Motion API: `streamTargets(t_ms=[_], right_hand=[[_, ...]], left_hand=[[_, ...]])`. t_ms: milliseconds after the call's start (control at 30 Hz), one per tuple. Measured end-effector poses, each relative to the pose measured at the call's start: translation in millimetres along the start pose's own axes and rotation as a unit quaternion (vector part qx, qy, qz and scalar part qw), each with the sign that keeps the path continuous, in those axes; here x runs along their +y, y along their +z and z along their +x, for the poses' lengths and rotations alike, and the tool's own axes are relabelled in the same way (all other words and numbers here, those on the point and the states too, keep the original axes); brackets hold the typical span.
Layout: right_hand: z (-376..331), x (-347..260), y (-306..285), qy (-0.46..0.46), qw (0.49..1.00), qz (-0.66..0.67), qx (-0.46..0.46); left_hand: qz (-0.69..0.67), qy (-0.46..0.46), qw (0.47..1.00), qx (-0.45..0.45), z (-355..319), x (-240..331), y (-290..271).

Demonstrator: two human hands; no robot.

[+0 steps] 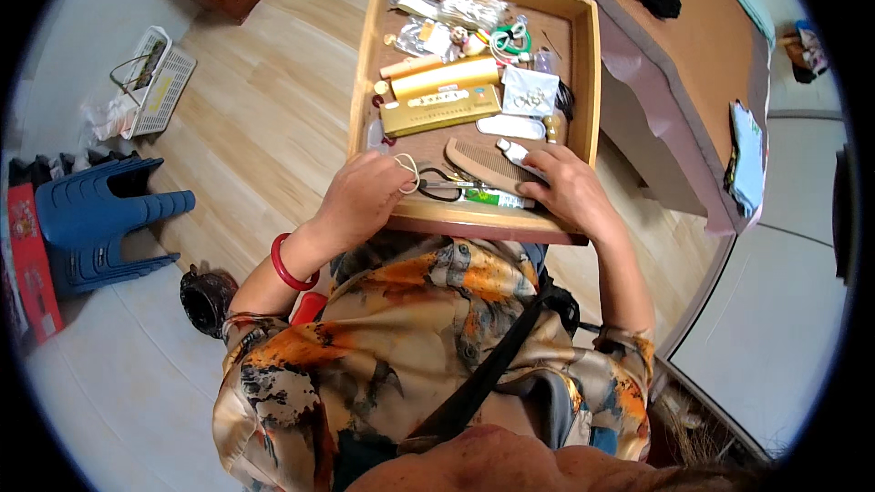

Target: The person sorts various small objects within a wooden drawer, including a rubber band, a pen, and small containers, before closing the drawer and moving a chair.

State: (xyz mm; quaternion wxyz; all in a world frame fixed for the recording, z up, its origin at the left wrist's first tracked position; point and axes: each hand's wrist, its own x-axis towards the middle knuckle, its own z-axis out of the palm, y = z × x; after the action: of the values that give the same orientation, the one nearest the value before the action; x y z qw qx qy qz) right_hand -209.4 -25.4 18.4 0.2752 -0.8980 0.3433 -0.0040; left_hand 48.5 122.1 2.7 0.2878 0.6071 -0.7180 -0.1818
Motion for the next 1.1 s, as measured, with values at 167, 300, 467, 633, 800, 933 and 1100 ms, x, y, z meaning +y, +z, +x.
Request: streamTargets(t_ms=[167,300,467,633,800,933,1100], right_hand=[[19,-4,7,-0.067,0.995,-0.051,-0.052],[24,0,8,-0.093,0.993,-0.041,-0.051],[38,15,0,-0.055,0.995,-0.079,0.002],[43,25,0,0.035,0.997,0.058,-0.048],[39,20,-9,0.086,0.981,0.170,-0.019],[40,31,-9,0.090,0.971,0.213,0.054],[45,25,-23,0.070,0.984,0.151,0.070]], left_hand=[[-0.014,0.040,0.999,-0.008,3,-6,12],[0.011,0.044,0.998,-0.041,4,-11,13],[-0.006,0.024,0.999,-0.036,3,-13,16],[-0.019,-0.001,1.000,-0.014,4,-9,14],[-0.086,-0.051,0.995,0.013,4,-7,11],[-0.102,-0.064,0.992,0.036,1,-9,12],[-0.113,-0.079,0.988,0.061,-3,-10,15]])
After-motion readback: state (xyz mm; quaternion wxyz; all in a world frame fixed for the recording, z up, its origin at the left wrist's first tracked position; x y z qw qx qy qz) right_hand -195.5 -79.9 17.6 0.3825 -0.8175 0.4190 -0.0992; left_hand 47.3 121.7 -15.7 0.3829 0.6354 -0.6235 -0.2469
